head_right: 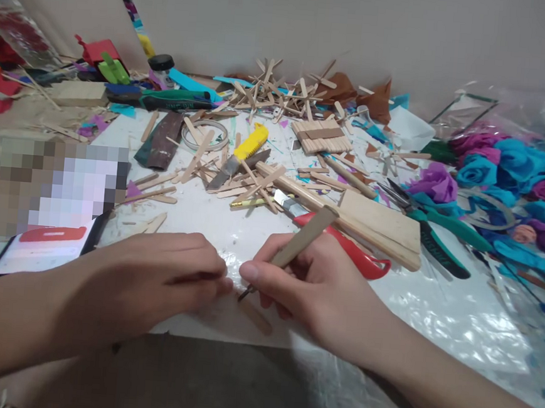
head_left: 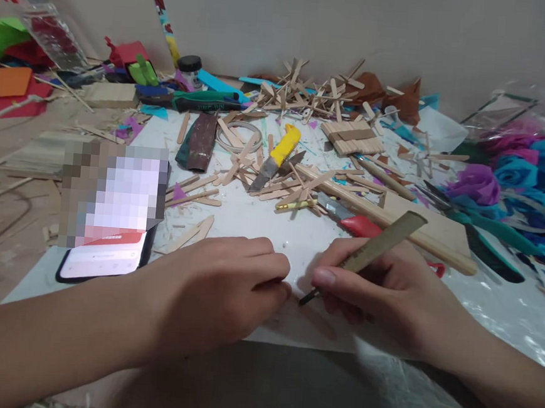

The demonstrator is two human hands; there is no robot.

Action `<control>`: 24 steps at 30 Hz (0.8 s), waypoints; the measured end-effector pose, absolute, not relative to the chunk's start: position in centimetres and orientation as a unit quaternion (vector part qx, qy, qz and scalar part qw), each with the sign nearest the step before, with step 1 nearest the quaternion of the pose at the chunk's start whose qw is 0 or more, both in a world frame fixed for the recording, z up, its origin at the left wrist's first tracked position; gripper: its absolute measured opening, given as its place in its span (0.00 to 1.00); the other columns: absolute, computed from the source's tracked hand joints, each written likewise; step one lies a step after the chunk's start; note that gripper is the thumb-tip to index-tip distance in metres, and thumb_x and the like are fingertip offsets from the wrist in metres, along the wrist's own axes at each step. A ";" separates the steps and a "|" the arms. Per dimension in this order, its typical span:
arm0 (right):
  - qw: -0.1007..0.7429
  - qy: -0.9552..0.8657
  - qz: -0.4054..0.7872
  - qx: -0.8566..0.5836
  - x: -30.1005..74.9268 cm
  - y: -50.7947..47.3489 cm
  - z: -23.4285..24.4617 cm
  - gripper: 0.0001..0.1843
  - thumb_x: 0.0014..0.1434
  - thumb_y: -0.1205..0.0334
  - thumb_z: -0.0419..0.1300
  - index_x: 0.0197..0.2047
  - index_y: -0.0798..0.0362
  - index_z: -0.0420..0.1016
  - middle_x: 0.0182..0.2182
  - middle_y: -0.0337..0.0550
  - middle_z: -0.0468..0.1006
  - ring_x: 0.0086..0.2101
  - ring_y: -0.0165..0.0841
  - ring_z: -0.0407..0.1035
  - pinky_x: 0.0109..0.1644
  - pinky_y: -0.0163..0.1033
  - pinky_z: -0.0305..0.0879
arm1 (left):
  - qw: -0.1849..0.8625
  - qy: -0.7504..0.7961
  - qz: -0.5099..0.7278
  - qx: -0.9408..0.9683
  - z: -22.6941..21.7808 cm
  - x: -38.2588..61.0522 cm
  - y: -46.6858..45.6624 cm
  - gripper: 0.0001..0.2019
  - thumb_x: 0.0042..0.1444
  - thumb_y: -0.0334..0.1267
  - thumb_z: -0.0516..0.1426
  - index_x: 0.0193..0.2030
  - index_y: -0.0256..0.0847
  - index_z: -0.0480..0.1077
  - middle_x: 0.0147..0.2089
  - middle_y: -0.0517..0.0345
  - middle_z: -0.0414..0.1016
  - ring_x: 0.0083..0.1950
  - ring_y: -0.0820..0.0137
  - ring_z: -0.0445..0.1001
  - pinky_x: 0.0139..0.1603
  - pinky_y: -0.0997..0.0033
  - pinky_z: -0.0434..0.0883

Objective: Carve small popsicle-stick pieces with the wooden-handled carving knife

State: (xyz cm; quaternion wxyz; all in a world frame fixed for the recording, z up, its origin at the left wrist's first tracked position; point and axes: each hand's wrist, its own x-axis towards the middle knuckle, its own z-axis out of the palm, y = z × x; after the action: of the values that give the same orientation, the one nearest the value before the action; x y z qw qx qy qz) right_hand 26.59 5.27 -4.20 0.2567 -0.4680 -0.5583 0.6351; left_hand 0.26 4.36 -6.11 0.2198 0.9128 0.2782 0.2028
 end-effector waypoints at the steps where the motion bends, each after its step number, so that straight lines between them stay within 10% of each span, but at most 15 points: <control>1: 0.260 -0.560 0.629 -0.472 26.6 5.3 -4.2 0.21 0.58 0.43 0.85 0.31 0.51 0.89 0.20 0.37 0.78 0.22 0.27 0.68 0.23 0.30 0.58 | 0.197 0.272 0.194 0.922 -5.9 0.3 4.4 0.11 0.78 0.27 0.59 0.40 0.37 0.77 0.41 0.62 0.77 0.41 0.70 0.76 0.42 0.69 0.70; 11: 0.241 -0.612 0.560 -0.504 26.2 5.4 -3.9 0.32 0.56 0.26 0.80 0.28 0.49 0.89 0.17 0.43 0.77 0.19 0.32 0.67 0.20 0.36 0.60 | 0.104 0.227 0.196 0.948 -6.3 0.1 4.2 0.12 0.79 0.26 0.60 0.41 0.38 0.80 0.44 0.60 0.76 0.44 0.68 0.73 0.44 0.67 0.68; 24: 0.270 -0.576 0.611 -0.472 26.6 5.2 -4.7 0.20 0.57 0.47 0.87 0.30 0.53 0.89 0.21 0.42 0.82 0.21 0.29 0.71 0.24 0.32 0.66 | 0.092 0.227 0.165 0.955 -6.4 0.6 5.3 0.18 0.85 0.31 0.49 0.44 0.38 0.77 0.44 0.54 0.80 0.42 0.62 0.71 0.44 0.59 0.64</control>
State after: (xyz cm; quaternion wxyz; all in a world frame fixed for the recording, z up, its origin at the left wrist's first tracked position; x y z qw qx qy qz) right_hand 26.64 5.24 -4.68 0.2698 -0.4715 -0.5757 0.6111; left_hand 0.57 5.30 -6.37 0.0924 0.9555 0.2266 0.1650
